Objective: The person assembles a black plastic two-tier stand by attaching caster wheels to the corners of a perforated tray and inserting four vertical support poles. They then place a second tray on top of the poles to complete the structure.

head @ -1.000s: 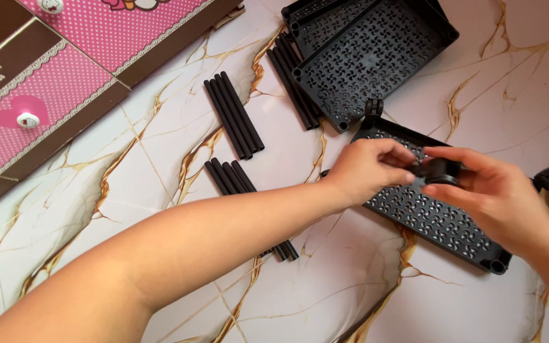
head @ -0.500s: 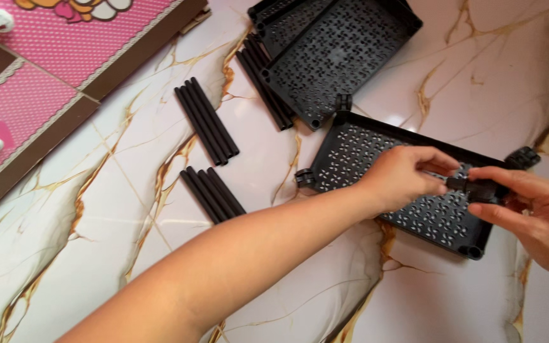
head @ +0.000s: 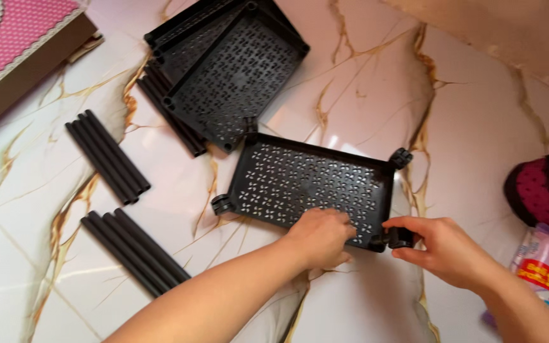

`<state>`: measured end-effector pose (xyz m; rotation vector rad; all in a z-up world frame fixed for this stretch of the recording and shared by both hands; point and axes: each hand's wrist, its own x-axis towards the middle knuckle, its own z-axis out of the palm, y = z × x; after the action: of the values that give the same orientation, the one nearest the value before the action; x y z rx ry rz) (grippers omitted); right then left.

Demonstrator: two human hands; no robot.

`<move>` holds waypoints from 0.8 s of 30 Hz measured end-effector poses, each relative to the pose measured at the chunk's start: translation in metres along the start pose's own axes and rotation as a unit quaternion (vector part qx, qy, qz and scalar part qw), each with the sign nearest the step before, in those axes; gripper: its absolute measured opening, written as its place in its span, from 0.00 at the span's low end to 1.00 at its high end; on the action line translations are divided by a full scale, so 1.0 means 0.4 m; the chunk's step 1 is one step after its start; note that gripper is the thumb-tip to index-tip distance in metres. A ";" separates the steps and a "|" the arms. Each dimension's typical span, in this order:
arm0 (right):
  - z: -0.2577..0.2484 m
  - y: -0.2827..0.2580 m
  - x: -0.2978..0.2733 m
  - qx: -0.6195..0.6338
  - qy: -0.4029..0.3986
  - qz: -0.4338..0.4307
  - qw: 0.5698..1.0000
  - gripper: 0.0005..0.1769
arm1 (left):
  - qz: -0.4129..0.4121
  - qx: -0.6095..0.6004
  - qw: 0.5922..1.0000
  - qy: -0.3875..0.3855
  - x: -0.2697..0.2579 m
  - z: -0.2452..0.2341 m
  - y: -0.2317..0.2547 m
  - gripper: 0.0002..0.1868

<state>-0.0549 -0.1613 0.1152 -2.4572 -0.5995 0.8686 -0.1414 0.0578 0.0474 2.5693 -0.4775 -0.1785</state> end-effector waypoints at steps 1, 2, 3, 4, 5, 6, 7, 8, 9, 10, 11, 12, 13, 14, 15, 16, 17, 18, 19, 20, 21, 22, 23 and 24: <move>0.001 0.012 0.000 0.006 0.004 -0.022 1.000 0.27 | 0.010 0.017 1.000 0.005 0.000 0.024 -0.008 0.10; 0.000 0.028 -0.004 -0.002 -0.001 0.000 1.000 0.27 | 0.019 0.033 0.999 0.010 0.003 0.052 -0.015 0.07; 0.005 0.043 -0.005 -0.010 -0.006 0.019 1.000 0.27 | 0.012 0.038 0.999 0.011 0.009 0.079 -0.021 0.07; 0.005 0.058 -0.005 -0.017 -0.010 0.039 0.999 0.27 | 0.005 0.043 0.999 0.012 0.016 0.101 -0.027 0.07; 0.002 0.067 -0.002 -0.002 -0.001 0.015 1.000 0.27 | -0.002 0.053 0.998 0.015 0.024 0.108 -0.040 0.08; 0.005 0.074 -0.008 0.013 0.007 -0.010 1.000 0.27 | 0.001 0.050 0.999 0.022 0.023 0.112 -0.042 0.08; 0.005 0.081 -0.009 0.028 0.015 -0.035 0.999 0.27 | 0.002 0.046 0.999 0.029 0.015 0.117 -0.036 0.09; 0.004 0.085 -0.003 0.026 0.022 -0.025 0.999 0.27 | 0.004 0.043 0.998 0.036 0.015 0.115 -0.035 0.09; 0.006 0.086 -0.005 0.025 0.024 -0.010 0.999 0.27 | 0.002 0.046 0.998 0.039 0.021 0.114 -0.032 0.09; 0.008 0.084 -0.007 0.023 0.026 0.005 0.999 0.27 | 0.000 0.048 0.998 0.042 0.027 0.112 -0.030 0.09; 0.009 0.079 -0.007 0.011 0.024 0.011 1.000 0.27 | -0.003 0.051 0.998 0.044 0.029 0.110 -0.028 0.09; 0.007 0.074 -0.004 0.000 0.021 0.017 1.000 0.27 | -0.004 0.055 0.998 0.044 0.031 0.107 -0.028 0.09; 0.006 0.069 -0.002 -0.012 0.017 0.024 0.999 0.27 | -0.005 0.057 0.997 0.042 0.034 0.106 -0.029 0.08; 0.007 0.064 0.002 -0.031 0.024 0.025 0.999 0.27 | -0.006 0.060 0.997 0.041 0.037 0.105 -0.029 0.08; 0.008 0.060 0.004 -0.051 0.030 0.025 0.998 0.26 | -0.010 0.053 0.998 0.045 0.039 0.105 -0.027 0.09; 0.011 0.058 0.003 -0.071 0.036 0.025 0.996 0.26 | -0.014 0.047 0.998 0.049 0.042 0.106 -0.025 0.09; 0.013 0.055 0.005 -0.080 0.034 0.021 0.996 0.27 | -0.019 0.042 0.998 0.053 0.043 0.105 -0.026 0.09; 0.015 0.051 0.009 -0.089 0.033 0.017 0.995 0.27 | -0.024 0.033 0.998 0.058 0.044 0.105 -0.024 0.09; 0.015 0.050 0.013 -0.099 0.032 0.012 0.995 0.28 | -0.028 0.024 0.997 0.064 0.049 0.105 -0.022 0.10; 0.017 0.049 0.015 -0.109 0.030 0.012 0.994 0.28 | -0.033 0.015 0.997 0.070 0.054 0.105 -0.022 0.10; 0.019 0.049 0.017 -0.119 0.028 0.013 0.992 0.27 | -0.037 0.019 0.997 0.068 0.056 0.106 -0.021 0.10; 0.022 0.050 0.019 -0.129 0.026 0.013 0.991 0.27 | -0.042 0.022 0.997 0.066 0.058 0.106 -0.021 0.10; 0.025 0.052 0.021 -0.138 0.033 0.000 0.990 0.27 | -0.047 0.025 0.997 0.064 0.059 0.108 -0.022 0.10; 0.029 0.053 0.023 -0.147 0.039 -0.014 0.988 0.27 | -0.045 0.026 0.997 0.065 0.061 0.109 -0.022 0.10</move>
<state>-0.0509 -0.1700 0.0909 -2.7230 -0.7799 0.7112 -0.1257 0.0358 0.0047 2.6346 -0.3218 -0.0311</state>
